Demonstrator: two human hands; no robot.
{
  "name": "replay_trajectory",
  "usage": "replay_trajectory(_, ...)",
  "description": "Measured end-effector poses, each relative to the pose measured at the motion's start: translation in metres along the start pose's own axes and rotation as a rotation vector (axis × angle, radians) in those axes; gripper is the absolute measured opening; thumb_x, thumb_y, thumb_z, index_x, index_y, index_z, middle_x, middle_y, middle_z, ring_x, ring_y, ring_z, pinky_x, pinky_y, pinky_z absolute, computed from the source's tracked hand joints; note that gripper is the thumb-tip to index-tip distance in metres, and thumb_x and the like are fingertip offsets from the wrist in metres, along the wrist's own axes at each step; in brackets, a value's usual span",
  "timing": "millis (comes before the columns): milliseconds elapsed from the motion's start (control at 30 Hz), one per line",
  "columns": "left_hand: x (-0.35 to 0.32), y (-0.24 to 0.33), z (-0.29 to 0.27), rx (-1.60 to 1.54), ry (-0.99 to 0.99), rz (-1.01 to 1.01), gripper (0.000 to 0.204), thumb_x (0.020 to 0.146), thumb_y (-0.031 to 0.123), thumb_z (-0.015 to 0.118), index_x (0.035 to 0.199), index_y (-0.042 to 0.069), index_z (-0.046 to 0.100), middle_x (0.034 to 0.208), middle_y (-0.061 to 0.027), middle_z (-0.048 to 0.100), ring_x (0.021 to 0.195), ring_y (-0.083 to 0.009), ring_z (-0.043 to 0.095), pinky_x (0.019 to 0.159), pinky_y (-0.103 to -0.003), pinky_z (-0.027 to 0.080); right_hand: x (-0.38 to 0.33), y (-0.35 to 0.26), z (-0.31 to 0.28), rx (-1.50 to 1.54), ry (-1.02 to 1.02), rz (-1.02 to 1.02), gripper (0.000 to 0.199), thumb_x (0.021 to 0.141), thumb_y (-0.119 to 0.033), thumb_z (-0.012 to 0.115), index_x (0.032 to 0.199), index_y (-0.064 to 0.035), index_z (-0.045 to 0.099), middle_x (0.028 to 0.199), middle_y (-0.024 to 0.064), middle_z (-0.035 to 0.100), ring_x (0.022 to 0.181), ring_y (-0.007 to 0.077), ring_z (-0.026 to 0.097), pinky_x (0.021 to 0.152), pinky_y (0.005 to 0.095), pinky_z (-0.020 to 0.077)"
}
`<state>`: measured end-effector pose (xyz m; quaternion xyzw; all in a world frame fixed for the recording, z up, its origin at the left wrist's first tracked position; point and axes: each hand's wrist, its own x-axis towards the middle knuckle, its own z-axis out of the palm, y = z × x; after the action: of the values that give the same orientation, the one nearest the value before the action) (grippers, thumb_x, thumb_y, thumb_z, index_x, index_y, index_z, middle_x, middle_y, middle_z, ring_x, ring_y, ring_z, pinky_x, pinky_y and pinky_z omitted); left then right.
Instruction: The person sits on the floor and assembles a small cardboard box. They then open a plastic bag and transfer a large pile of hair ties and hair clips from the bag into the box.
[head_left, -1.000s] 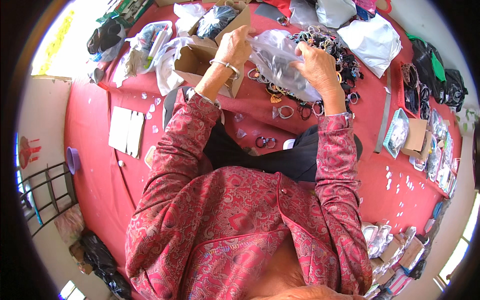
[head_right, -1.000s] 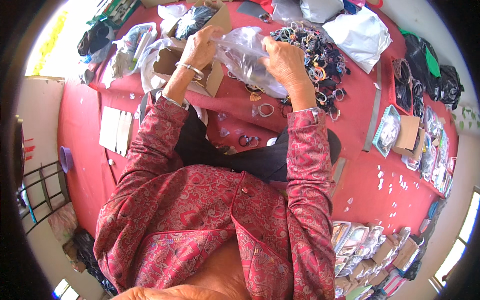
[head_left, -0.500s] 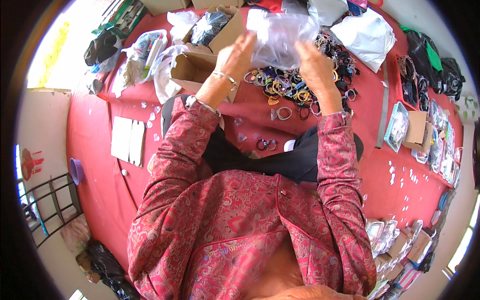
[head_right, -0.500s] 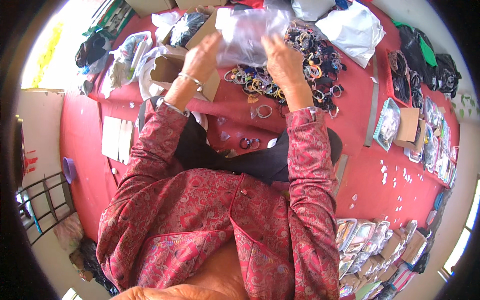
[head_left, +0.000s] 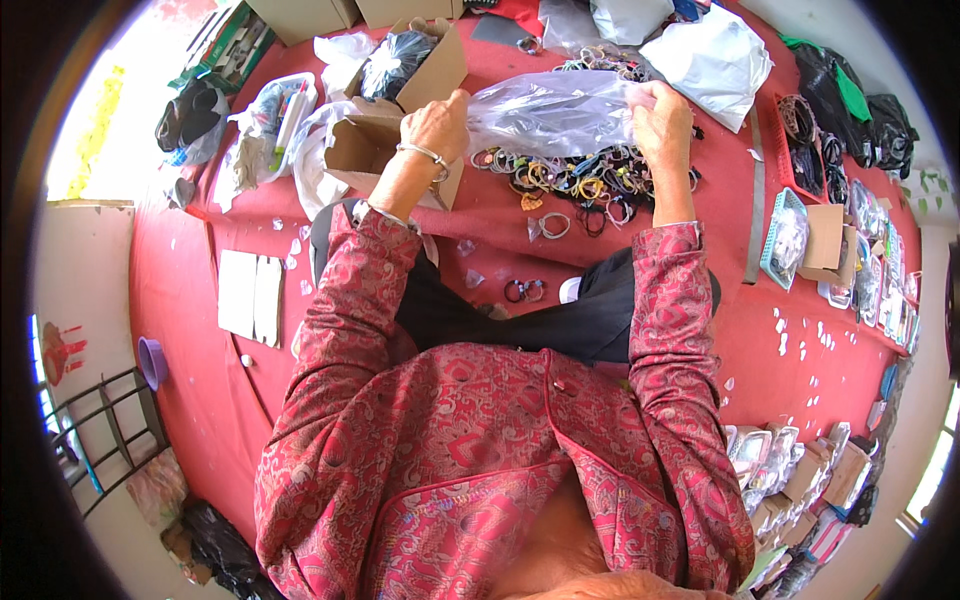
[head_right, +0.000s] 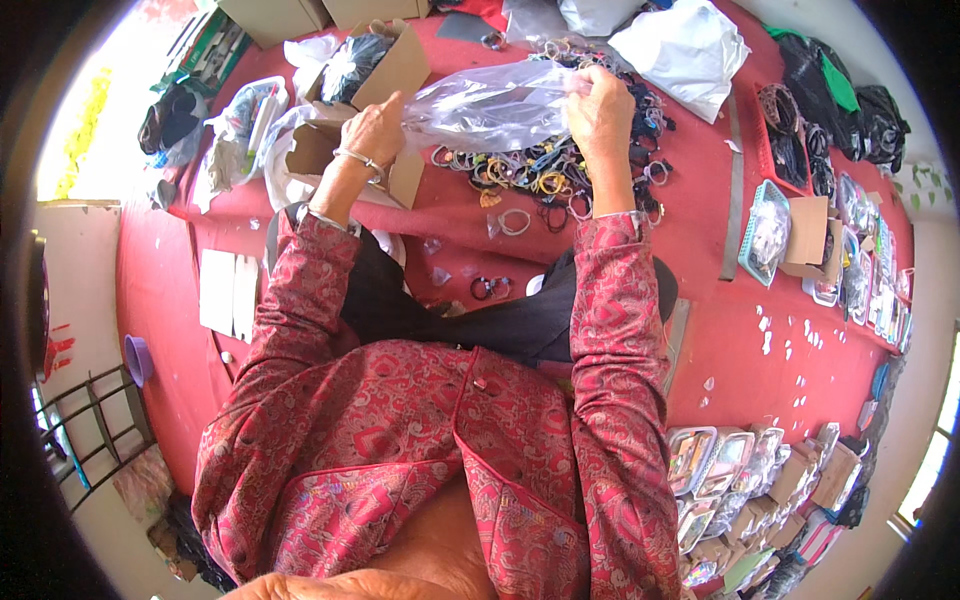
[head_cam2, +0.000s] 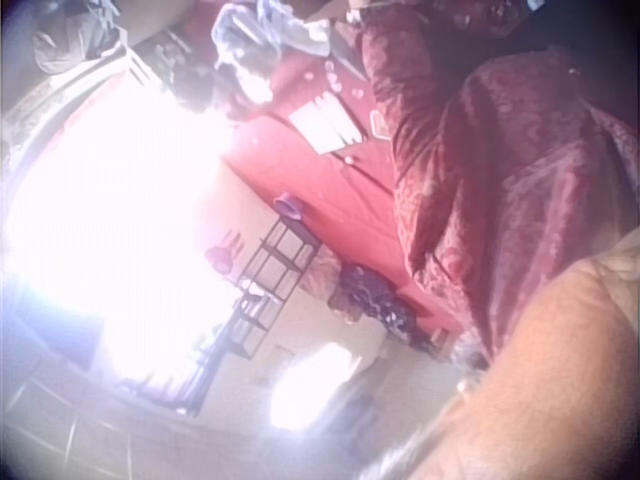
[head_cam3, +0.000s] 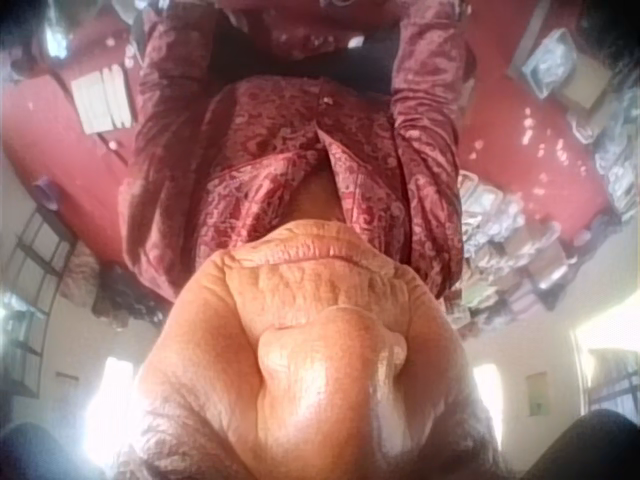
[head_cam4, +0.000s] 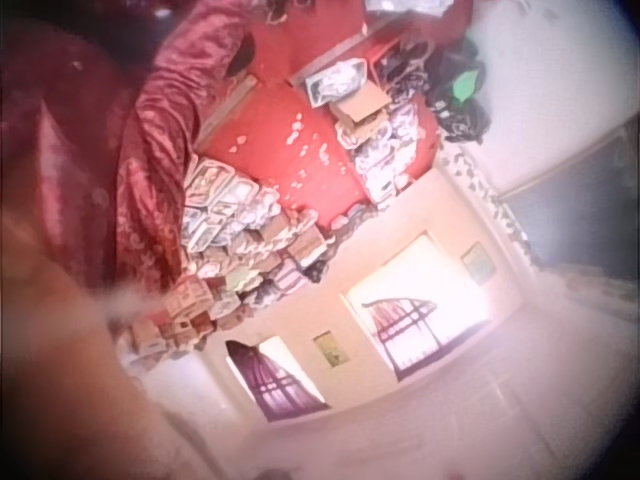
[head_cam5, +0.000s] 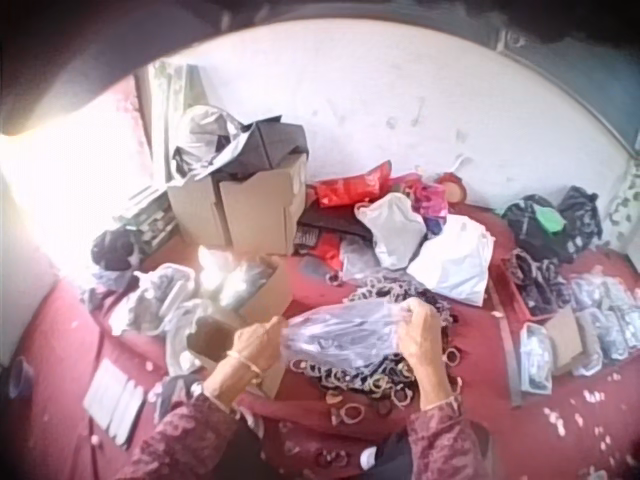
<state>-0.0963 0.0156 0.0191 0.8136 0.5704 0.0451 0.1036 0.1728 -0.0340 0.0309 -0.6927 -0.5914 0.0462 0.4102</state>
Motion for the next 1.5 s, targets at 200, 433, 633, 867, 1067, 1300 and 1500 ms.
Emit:
replay_trajectory(200, 0.009, -0.01, 0.022, -0.129, 0.216, 0.219, 0.019, 0.079, 0.02, 0.05, 0.079, 0.007, 0.064, 0.085, -0.0153, 0.062, 0.08, -0.0336, 0.06, 0.073, -0.042, 0.046, -0.004, -0.015, 0.007, 0.617, -0.416, 0.157, 0.016, 0.075, -0.009, 0.055, 0.086, -0.0024, 0.064, 0.074, 0.0179, 0.062, 0.067, 0.0283, 0.061, 0.062, 0.0325, 0.0466)
replay_trajectory(433, 0.017, -0.019, 0.012, -0.51, 0.386, 0.107, 0.016, 0.079, 0.014, 0.053, 0.081, 0.001, 0.06, 0.079, -0.0179, 0.062, 0.075, -0.0316, 0.061, 0.066, -0.035, 0.048, -0.01, -0.008, 0.005, -0.309, -0.31, 0.073, 0.025, 0.068, -0.023, 0.067, 0.083, -0.0035, 0.063, 0.086, 0.0173, 0.064, 0.08, 0.0332, 0.061, 0.069, 0.04, 0.047)
replay_trajectory(633, 0.004, -0.004, -0.002, -0.596, 0.14, 0.246, 0.023, 0.075, 0.007, 0.053, 0.098, 0.006, 0.052, 0.074, -0.0133, 0.059, 0.071, -0.0247, 0.061, 0.066, -0.033, 0.048, -0.006, 0.01, 0.005, -0.39, -0.366, 0.173, 0.024, 0.071, -0.024, 0.064, 0.083, -0.0035, 0.063, 0.086, 0.0184, 0.063, 0.082, 0.0334, 0.061, 0.072, 0.0401, 0.0462)
replay_trajectory(867, -0.005, -0.005, -0.009, -0.687, -0.302, 0.519, 0.032, 0.077, 0.001, 0.045, 0.107, 0.008, 0.048, 0.061, -0.0015, 0.043, 0.055, -0.0089, 0.043, 0.054, -0.025, 0.037, 0.002, 0.022, 0.002, -0.462, -0.384, 0.302, 0.028, 0.074, -0.027, 0.057, 0.086, -0.003, 0.065, 0.088, 0.02, 0.063, 0.085, 0.0356, 0.06, 0.073, 0.0422, 0.0467)
replay_trajectory(1067, -0.013, -0.001, -0.018, -1.012, -0.65, 0.648, 0.029, 0.085, 0.001, 0.041, 0.114, 0.007, 0.039, 0.071, 0.0044, 0.04, 0.062, -0.0012, 0.037, 0.06, -0.018, 0.033, -0.002, 0.0, -0.008, -0.536, -0.379, 0.347, 0.031, 0.072, -0.014, 0.047, 0.093, 0.0009, 0.064, 0.096, 0.0243, 0.061, 0.093, 0.0379, 0.059, 0.079, 0.0426, 0.0474)
replay_trajectory(1300, -0.012, -0.003, 0.016, -0.1, -0.435, 0.616, 0.023, 0.073, 0.002, 0.047, 0.091, 0.002, 0.062, 0.086, -0.0172, 0.064, 0.082, -0.0292, 0.061, 0.073, -0.038, 0.046, -0.002, 0.017, 0.002, -0.378, -0.504, 0.165, 0.025, 0.07, -0.017, 0.052, 0.083, 0.0002, 0.064, 0.089, 0.0211, 0.062, 0.086, 0.0341, 0.06, 0.074, 0.0399, 0.047)
replay_trajectory(1500, -0.004, 0.01, 0.028, 0.028, -0.316, 0.202, 0.073, 0.084, 0.063, 0.031, 0.07, 0.001, 0.067, 0.073, -0.0204, 0.063, 0.077, -0.0339, 0.062, 0.072, -0.042, 0.048, -0.013, 0.023, -0.008, 0.004, -0.737, -0.002, 0.024, 0.071, -0.021, 0.063, 0.07, 0.0023, 0.057, 0.061, 0.0068, 0.056, 0.058, 0.0139, 0.049, 0.057, 0.0286, 0.0403)
